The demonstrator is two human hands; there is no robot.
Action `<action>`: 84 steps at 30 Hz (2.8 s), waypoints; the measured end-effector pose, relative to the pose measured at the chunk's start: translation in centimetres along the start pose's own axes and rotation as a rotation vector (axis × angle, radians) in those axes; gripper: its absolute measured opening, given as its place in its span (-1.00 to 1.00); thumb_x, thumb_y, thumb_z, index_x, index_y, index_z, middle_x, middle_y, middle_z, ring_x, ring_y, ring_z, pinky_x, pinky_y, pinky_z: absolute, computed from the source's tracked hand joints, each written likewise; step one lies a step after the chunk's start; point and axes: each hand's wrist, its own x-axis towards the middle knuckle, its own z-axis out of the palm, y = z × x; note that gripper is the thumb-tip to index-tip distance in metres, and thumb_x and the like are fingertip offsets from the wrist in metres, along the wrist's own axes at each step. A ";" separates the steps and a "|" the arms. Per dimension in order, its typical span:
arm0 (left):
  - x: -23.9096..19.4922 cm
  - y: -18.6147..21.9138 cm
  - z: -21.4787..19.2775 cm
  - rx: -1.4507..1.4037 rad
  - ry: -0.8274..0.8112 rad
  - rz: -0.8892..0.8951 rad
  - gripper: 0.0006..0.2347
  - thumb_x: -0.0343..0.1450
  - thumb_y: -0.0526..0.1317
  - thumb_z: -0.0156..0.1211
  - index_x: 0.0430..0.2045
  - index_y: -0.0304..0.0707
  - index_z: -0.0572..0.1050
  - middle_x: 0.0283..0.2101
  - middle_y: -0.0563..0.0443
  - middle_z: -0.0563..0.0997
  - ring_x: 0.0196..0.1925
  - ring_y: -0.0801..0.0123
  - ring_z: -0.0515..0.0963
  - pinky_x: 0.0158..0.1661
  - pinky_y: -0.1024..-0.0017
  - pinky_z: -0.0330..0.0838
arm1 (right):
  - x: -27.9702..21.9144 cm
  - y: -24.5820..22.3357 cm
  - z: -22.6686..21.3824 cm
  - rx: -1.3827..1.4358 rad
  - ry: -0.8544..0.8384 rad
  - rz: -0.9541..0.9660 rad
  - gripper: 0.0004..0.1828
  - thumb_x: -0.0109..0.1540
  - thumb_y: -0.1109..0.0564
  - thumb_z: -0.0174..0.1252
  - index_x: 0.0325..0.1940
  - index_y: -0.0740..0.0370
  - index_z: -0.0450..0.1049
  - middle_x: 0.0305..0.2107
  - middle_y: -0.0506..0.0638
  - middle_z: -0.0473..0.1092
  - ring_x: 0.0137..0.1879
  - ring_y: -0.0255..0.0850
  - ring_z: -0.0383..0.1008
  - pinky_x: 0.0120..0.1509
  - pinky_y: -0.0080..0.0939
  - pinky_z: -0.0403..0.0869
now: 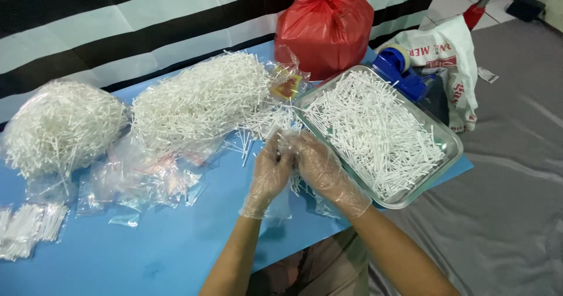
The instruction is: The person, wearing clear gloves, sorts and bundles cotton swabs from a pile on a blue table. The person gathers several swabs at a time, aligns them by hand, and places the small bundles back onto the table.
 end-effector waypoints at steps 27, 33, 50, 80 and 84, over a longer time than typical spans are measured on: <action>-1.5 -8.6 0.5 0.521 0.187 0.359 -0.38 0.47 0.00 0.04 0.33 -0.53 0.16 0.07 -0.56 0.46 0.03 -0.36 0.58 -0.12 -0.07 0.62 | -8.2 2.7 2.2 -0.355 0.102 -0.073 -0.43 0.31 -0.13 0.17 0.29 0.24 0.35 0.03 0.16 0.37 0.19 0.04 0.47 0.18 -0.01 0.52; -5.0 -6.4 -2.6 0.387 0.263 0.433 -0.42 0.39 -0.11 0.18 0.26 -0.55 0.26 0.04 -0.57 0.49 0.06 -0.36 0.58 -0.05 -0.08 0.58 | -8.7 2.3 2.2 -0.312 0.203 -0.067 -0.55 0.32 -0.09 0.15 0.25 0.10 0.42 0.07 0.01 0.35 0.24 -0.06 0.44 0.22 -0.07 0.50; -10.6 -12.6 -6.1 0.456 0.553 0.588 -0.82 0.30 -0.32 0.28 -0.25 -0.28 0.56 -0.28 -0.08 0.61 -0.32 0.18 0.58 -0.22 0.28 0.49 | -8.5 -1.6 1.3 -0.344 0.267 -0.060 -0.73 0.19 0.15 0.38 -0.05 0.19 0.55 -0.17 0.03 0.40 -0.06 -0.11 0.44 0.03 -0.15 0.50; 1.0 -12.3 -9.9 0.358 0.189 1.065 -0.77 0.25 -0.20 0.33 -0.30 -0.31 0.59 -0.43 -0.24 0.53 -0.40 -0.10 0.60 -0.44 0.11 0.54 | -4.3 2.7 3.9 -0.481 0.299 -0.277 -0.70 0.16 0.00 0.45 -0.16 0.18 0.58 -0.47 -0.03 0.33 -0.31 0.01 0.48 -0.24 -0.09 0.49; 3.8 -14.0 -10.6 0.344 0.232 1.029 -0.76 0.30 -0.08 0.29 -0.33 -0.24 0.59 -0.48 -0.16 0.48 -0.44 -0.05 0.58 -0.46 0.12 0.51 | -4.3 2.1 4.0 -0.410 0.296 -0.255 -0.70 0.13 0.01 0.46 -0.17 0.19 0.57 -0.48 -0.05 0.31 -0.32 0.03 0.46 -0.28 -0.08 0.47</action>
